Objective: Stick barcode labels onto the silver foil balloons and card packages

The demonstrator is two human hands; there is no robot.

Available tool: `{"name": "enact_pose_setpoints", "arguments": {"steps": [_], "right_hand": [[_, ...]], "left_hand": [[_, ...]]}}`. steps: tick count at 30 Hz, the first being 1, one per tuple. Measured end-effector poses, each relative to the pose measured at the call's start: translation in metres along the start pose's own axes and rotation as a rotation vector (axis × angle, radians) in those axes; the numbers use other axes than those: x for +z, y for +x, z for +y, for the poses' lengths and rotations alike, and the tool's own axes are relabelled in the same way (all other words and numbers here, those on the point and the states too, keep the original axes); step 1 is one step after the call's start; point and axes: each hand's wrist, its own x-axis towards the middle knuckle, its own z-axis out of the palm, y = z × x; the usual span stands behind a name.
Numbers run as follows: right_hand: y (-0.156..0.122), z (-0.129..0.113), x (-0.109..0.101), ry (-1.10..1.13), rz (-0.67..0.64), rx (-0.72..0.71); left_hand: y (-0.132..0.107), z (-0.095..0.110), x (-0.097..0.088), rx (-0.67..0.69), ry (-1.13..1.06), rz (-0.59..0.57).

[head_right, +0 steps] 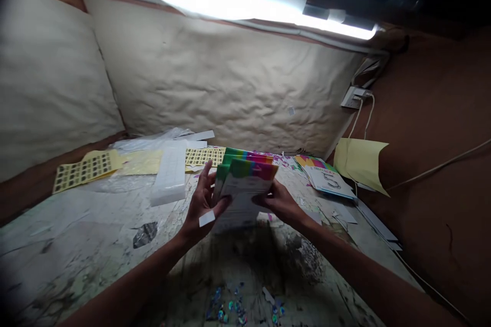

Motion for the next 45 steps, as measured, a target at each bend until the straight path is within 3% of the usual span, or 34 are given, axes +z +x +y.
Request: {"name": "enact_pose_setpoints", "arguments": {"steps": [3,5,14,21,29,31,34,36,40,45], "right_hand": [[-0.004,0.003,0.003,-0.263,0.069,-0.234],[-0.004,0.008,0.003,-0.350,0.040,-0.254],[0.029,0.000,-0.012,-0.271,-0.136,-0.141],[0.043,-0.011,-0.017,-0.188,-0.293,-0.064],[0.046,-0.018,-0.024,-0.315,-0.336,-0.075],[0.043,-0.020,-0.020,-0.471,-0.212,-0.125],[0.033,-0.021,-0.008,-0.706,0.261,-0.328],[0.025,-0.019,0.005,-0.699,0.461,-0.458],[0.021,-0.008,0.029,-0.503,0.379,-0.449],[0.028,0.007,0.044,-0.165,0.289,-0.308]], "left_hand": [[0.003,0.003,-0.005,0.051,0.043,-0.154],[0.006,-0.002,-0.010,0.023,0.048,-0.209],[0.024,-0.022,-0.021,-0.053,0.145,-0.075],[0.029,-0.022,-0.032,-0.041,0.146,-0.105],[0.024,-0.027,-0.020,-0.020,0.224,-0.021],[0.023,-0.028,-0.020,-0.026,0.229,0.043],[0.024,-0.029,-0.025,-0.054,0.210,0.177],[0.025,-0.029,-0.028,-0.057,0.177,0.287],[0.026,-0.025,-0.032,-0.042,0.115,0.388],[0.023,-0.024,-0.030,-0.027,0.186,0.223]]}}
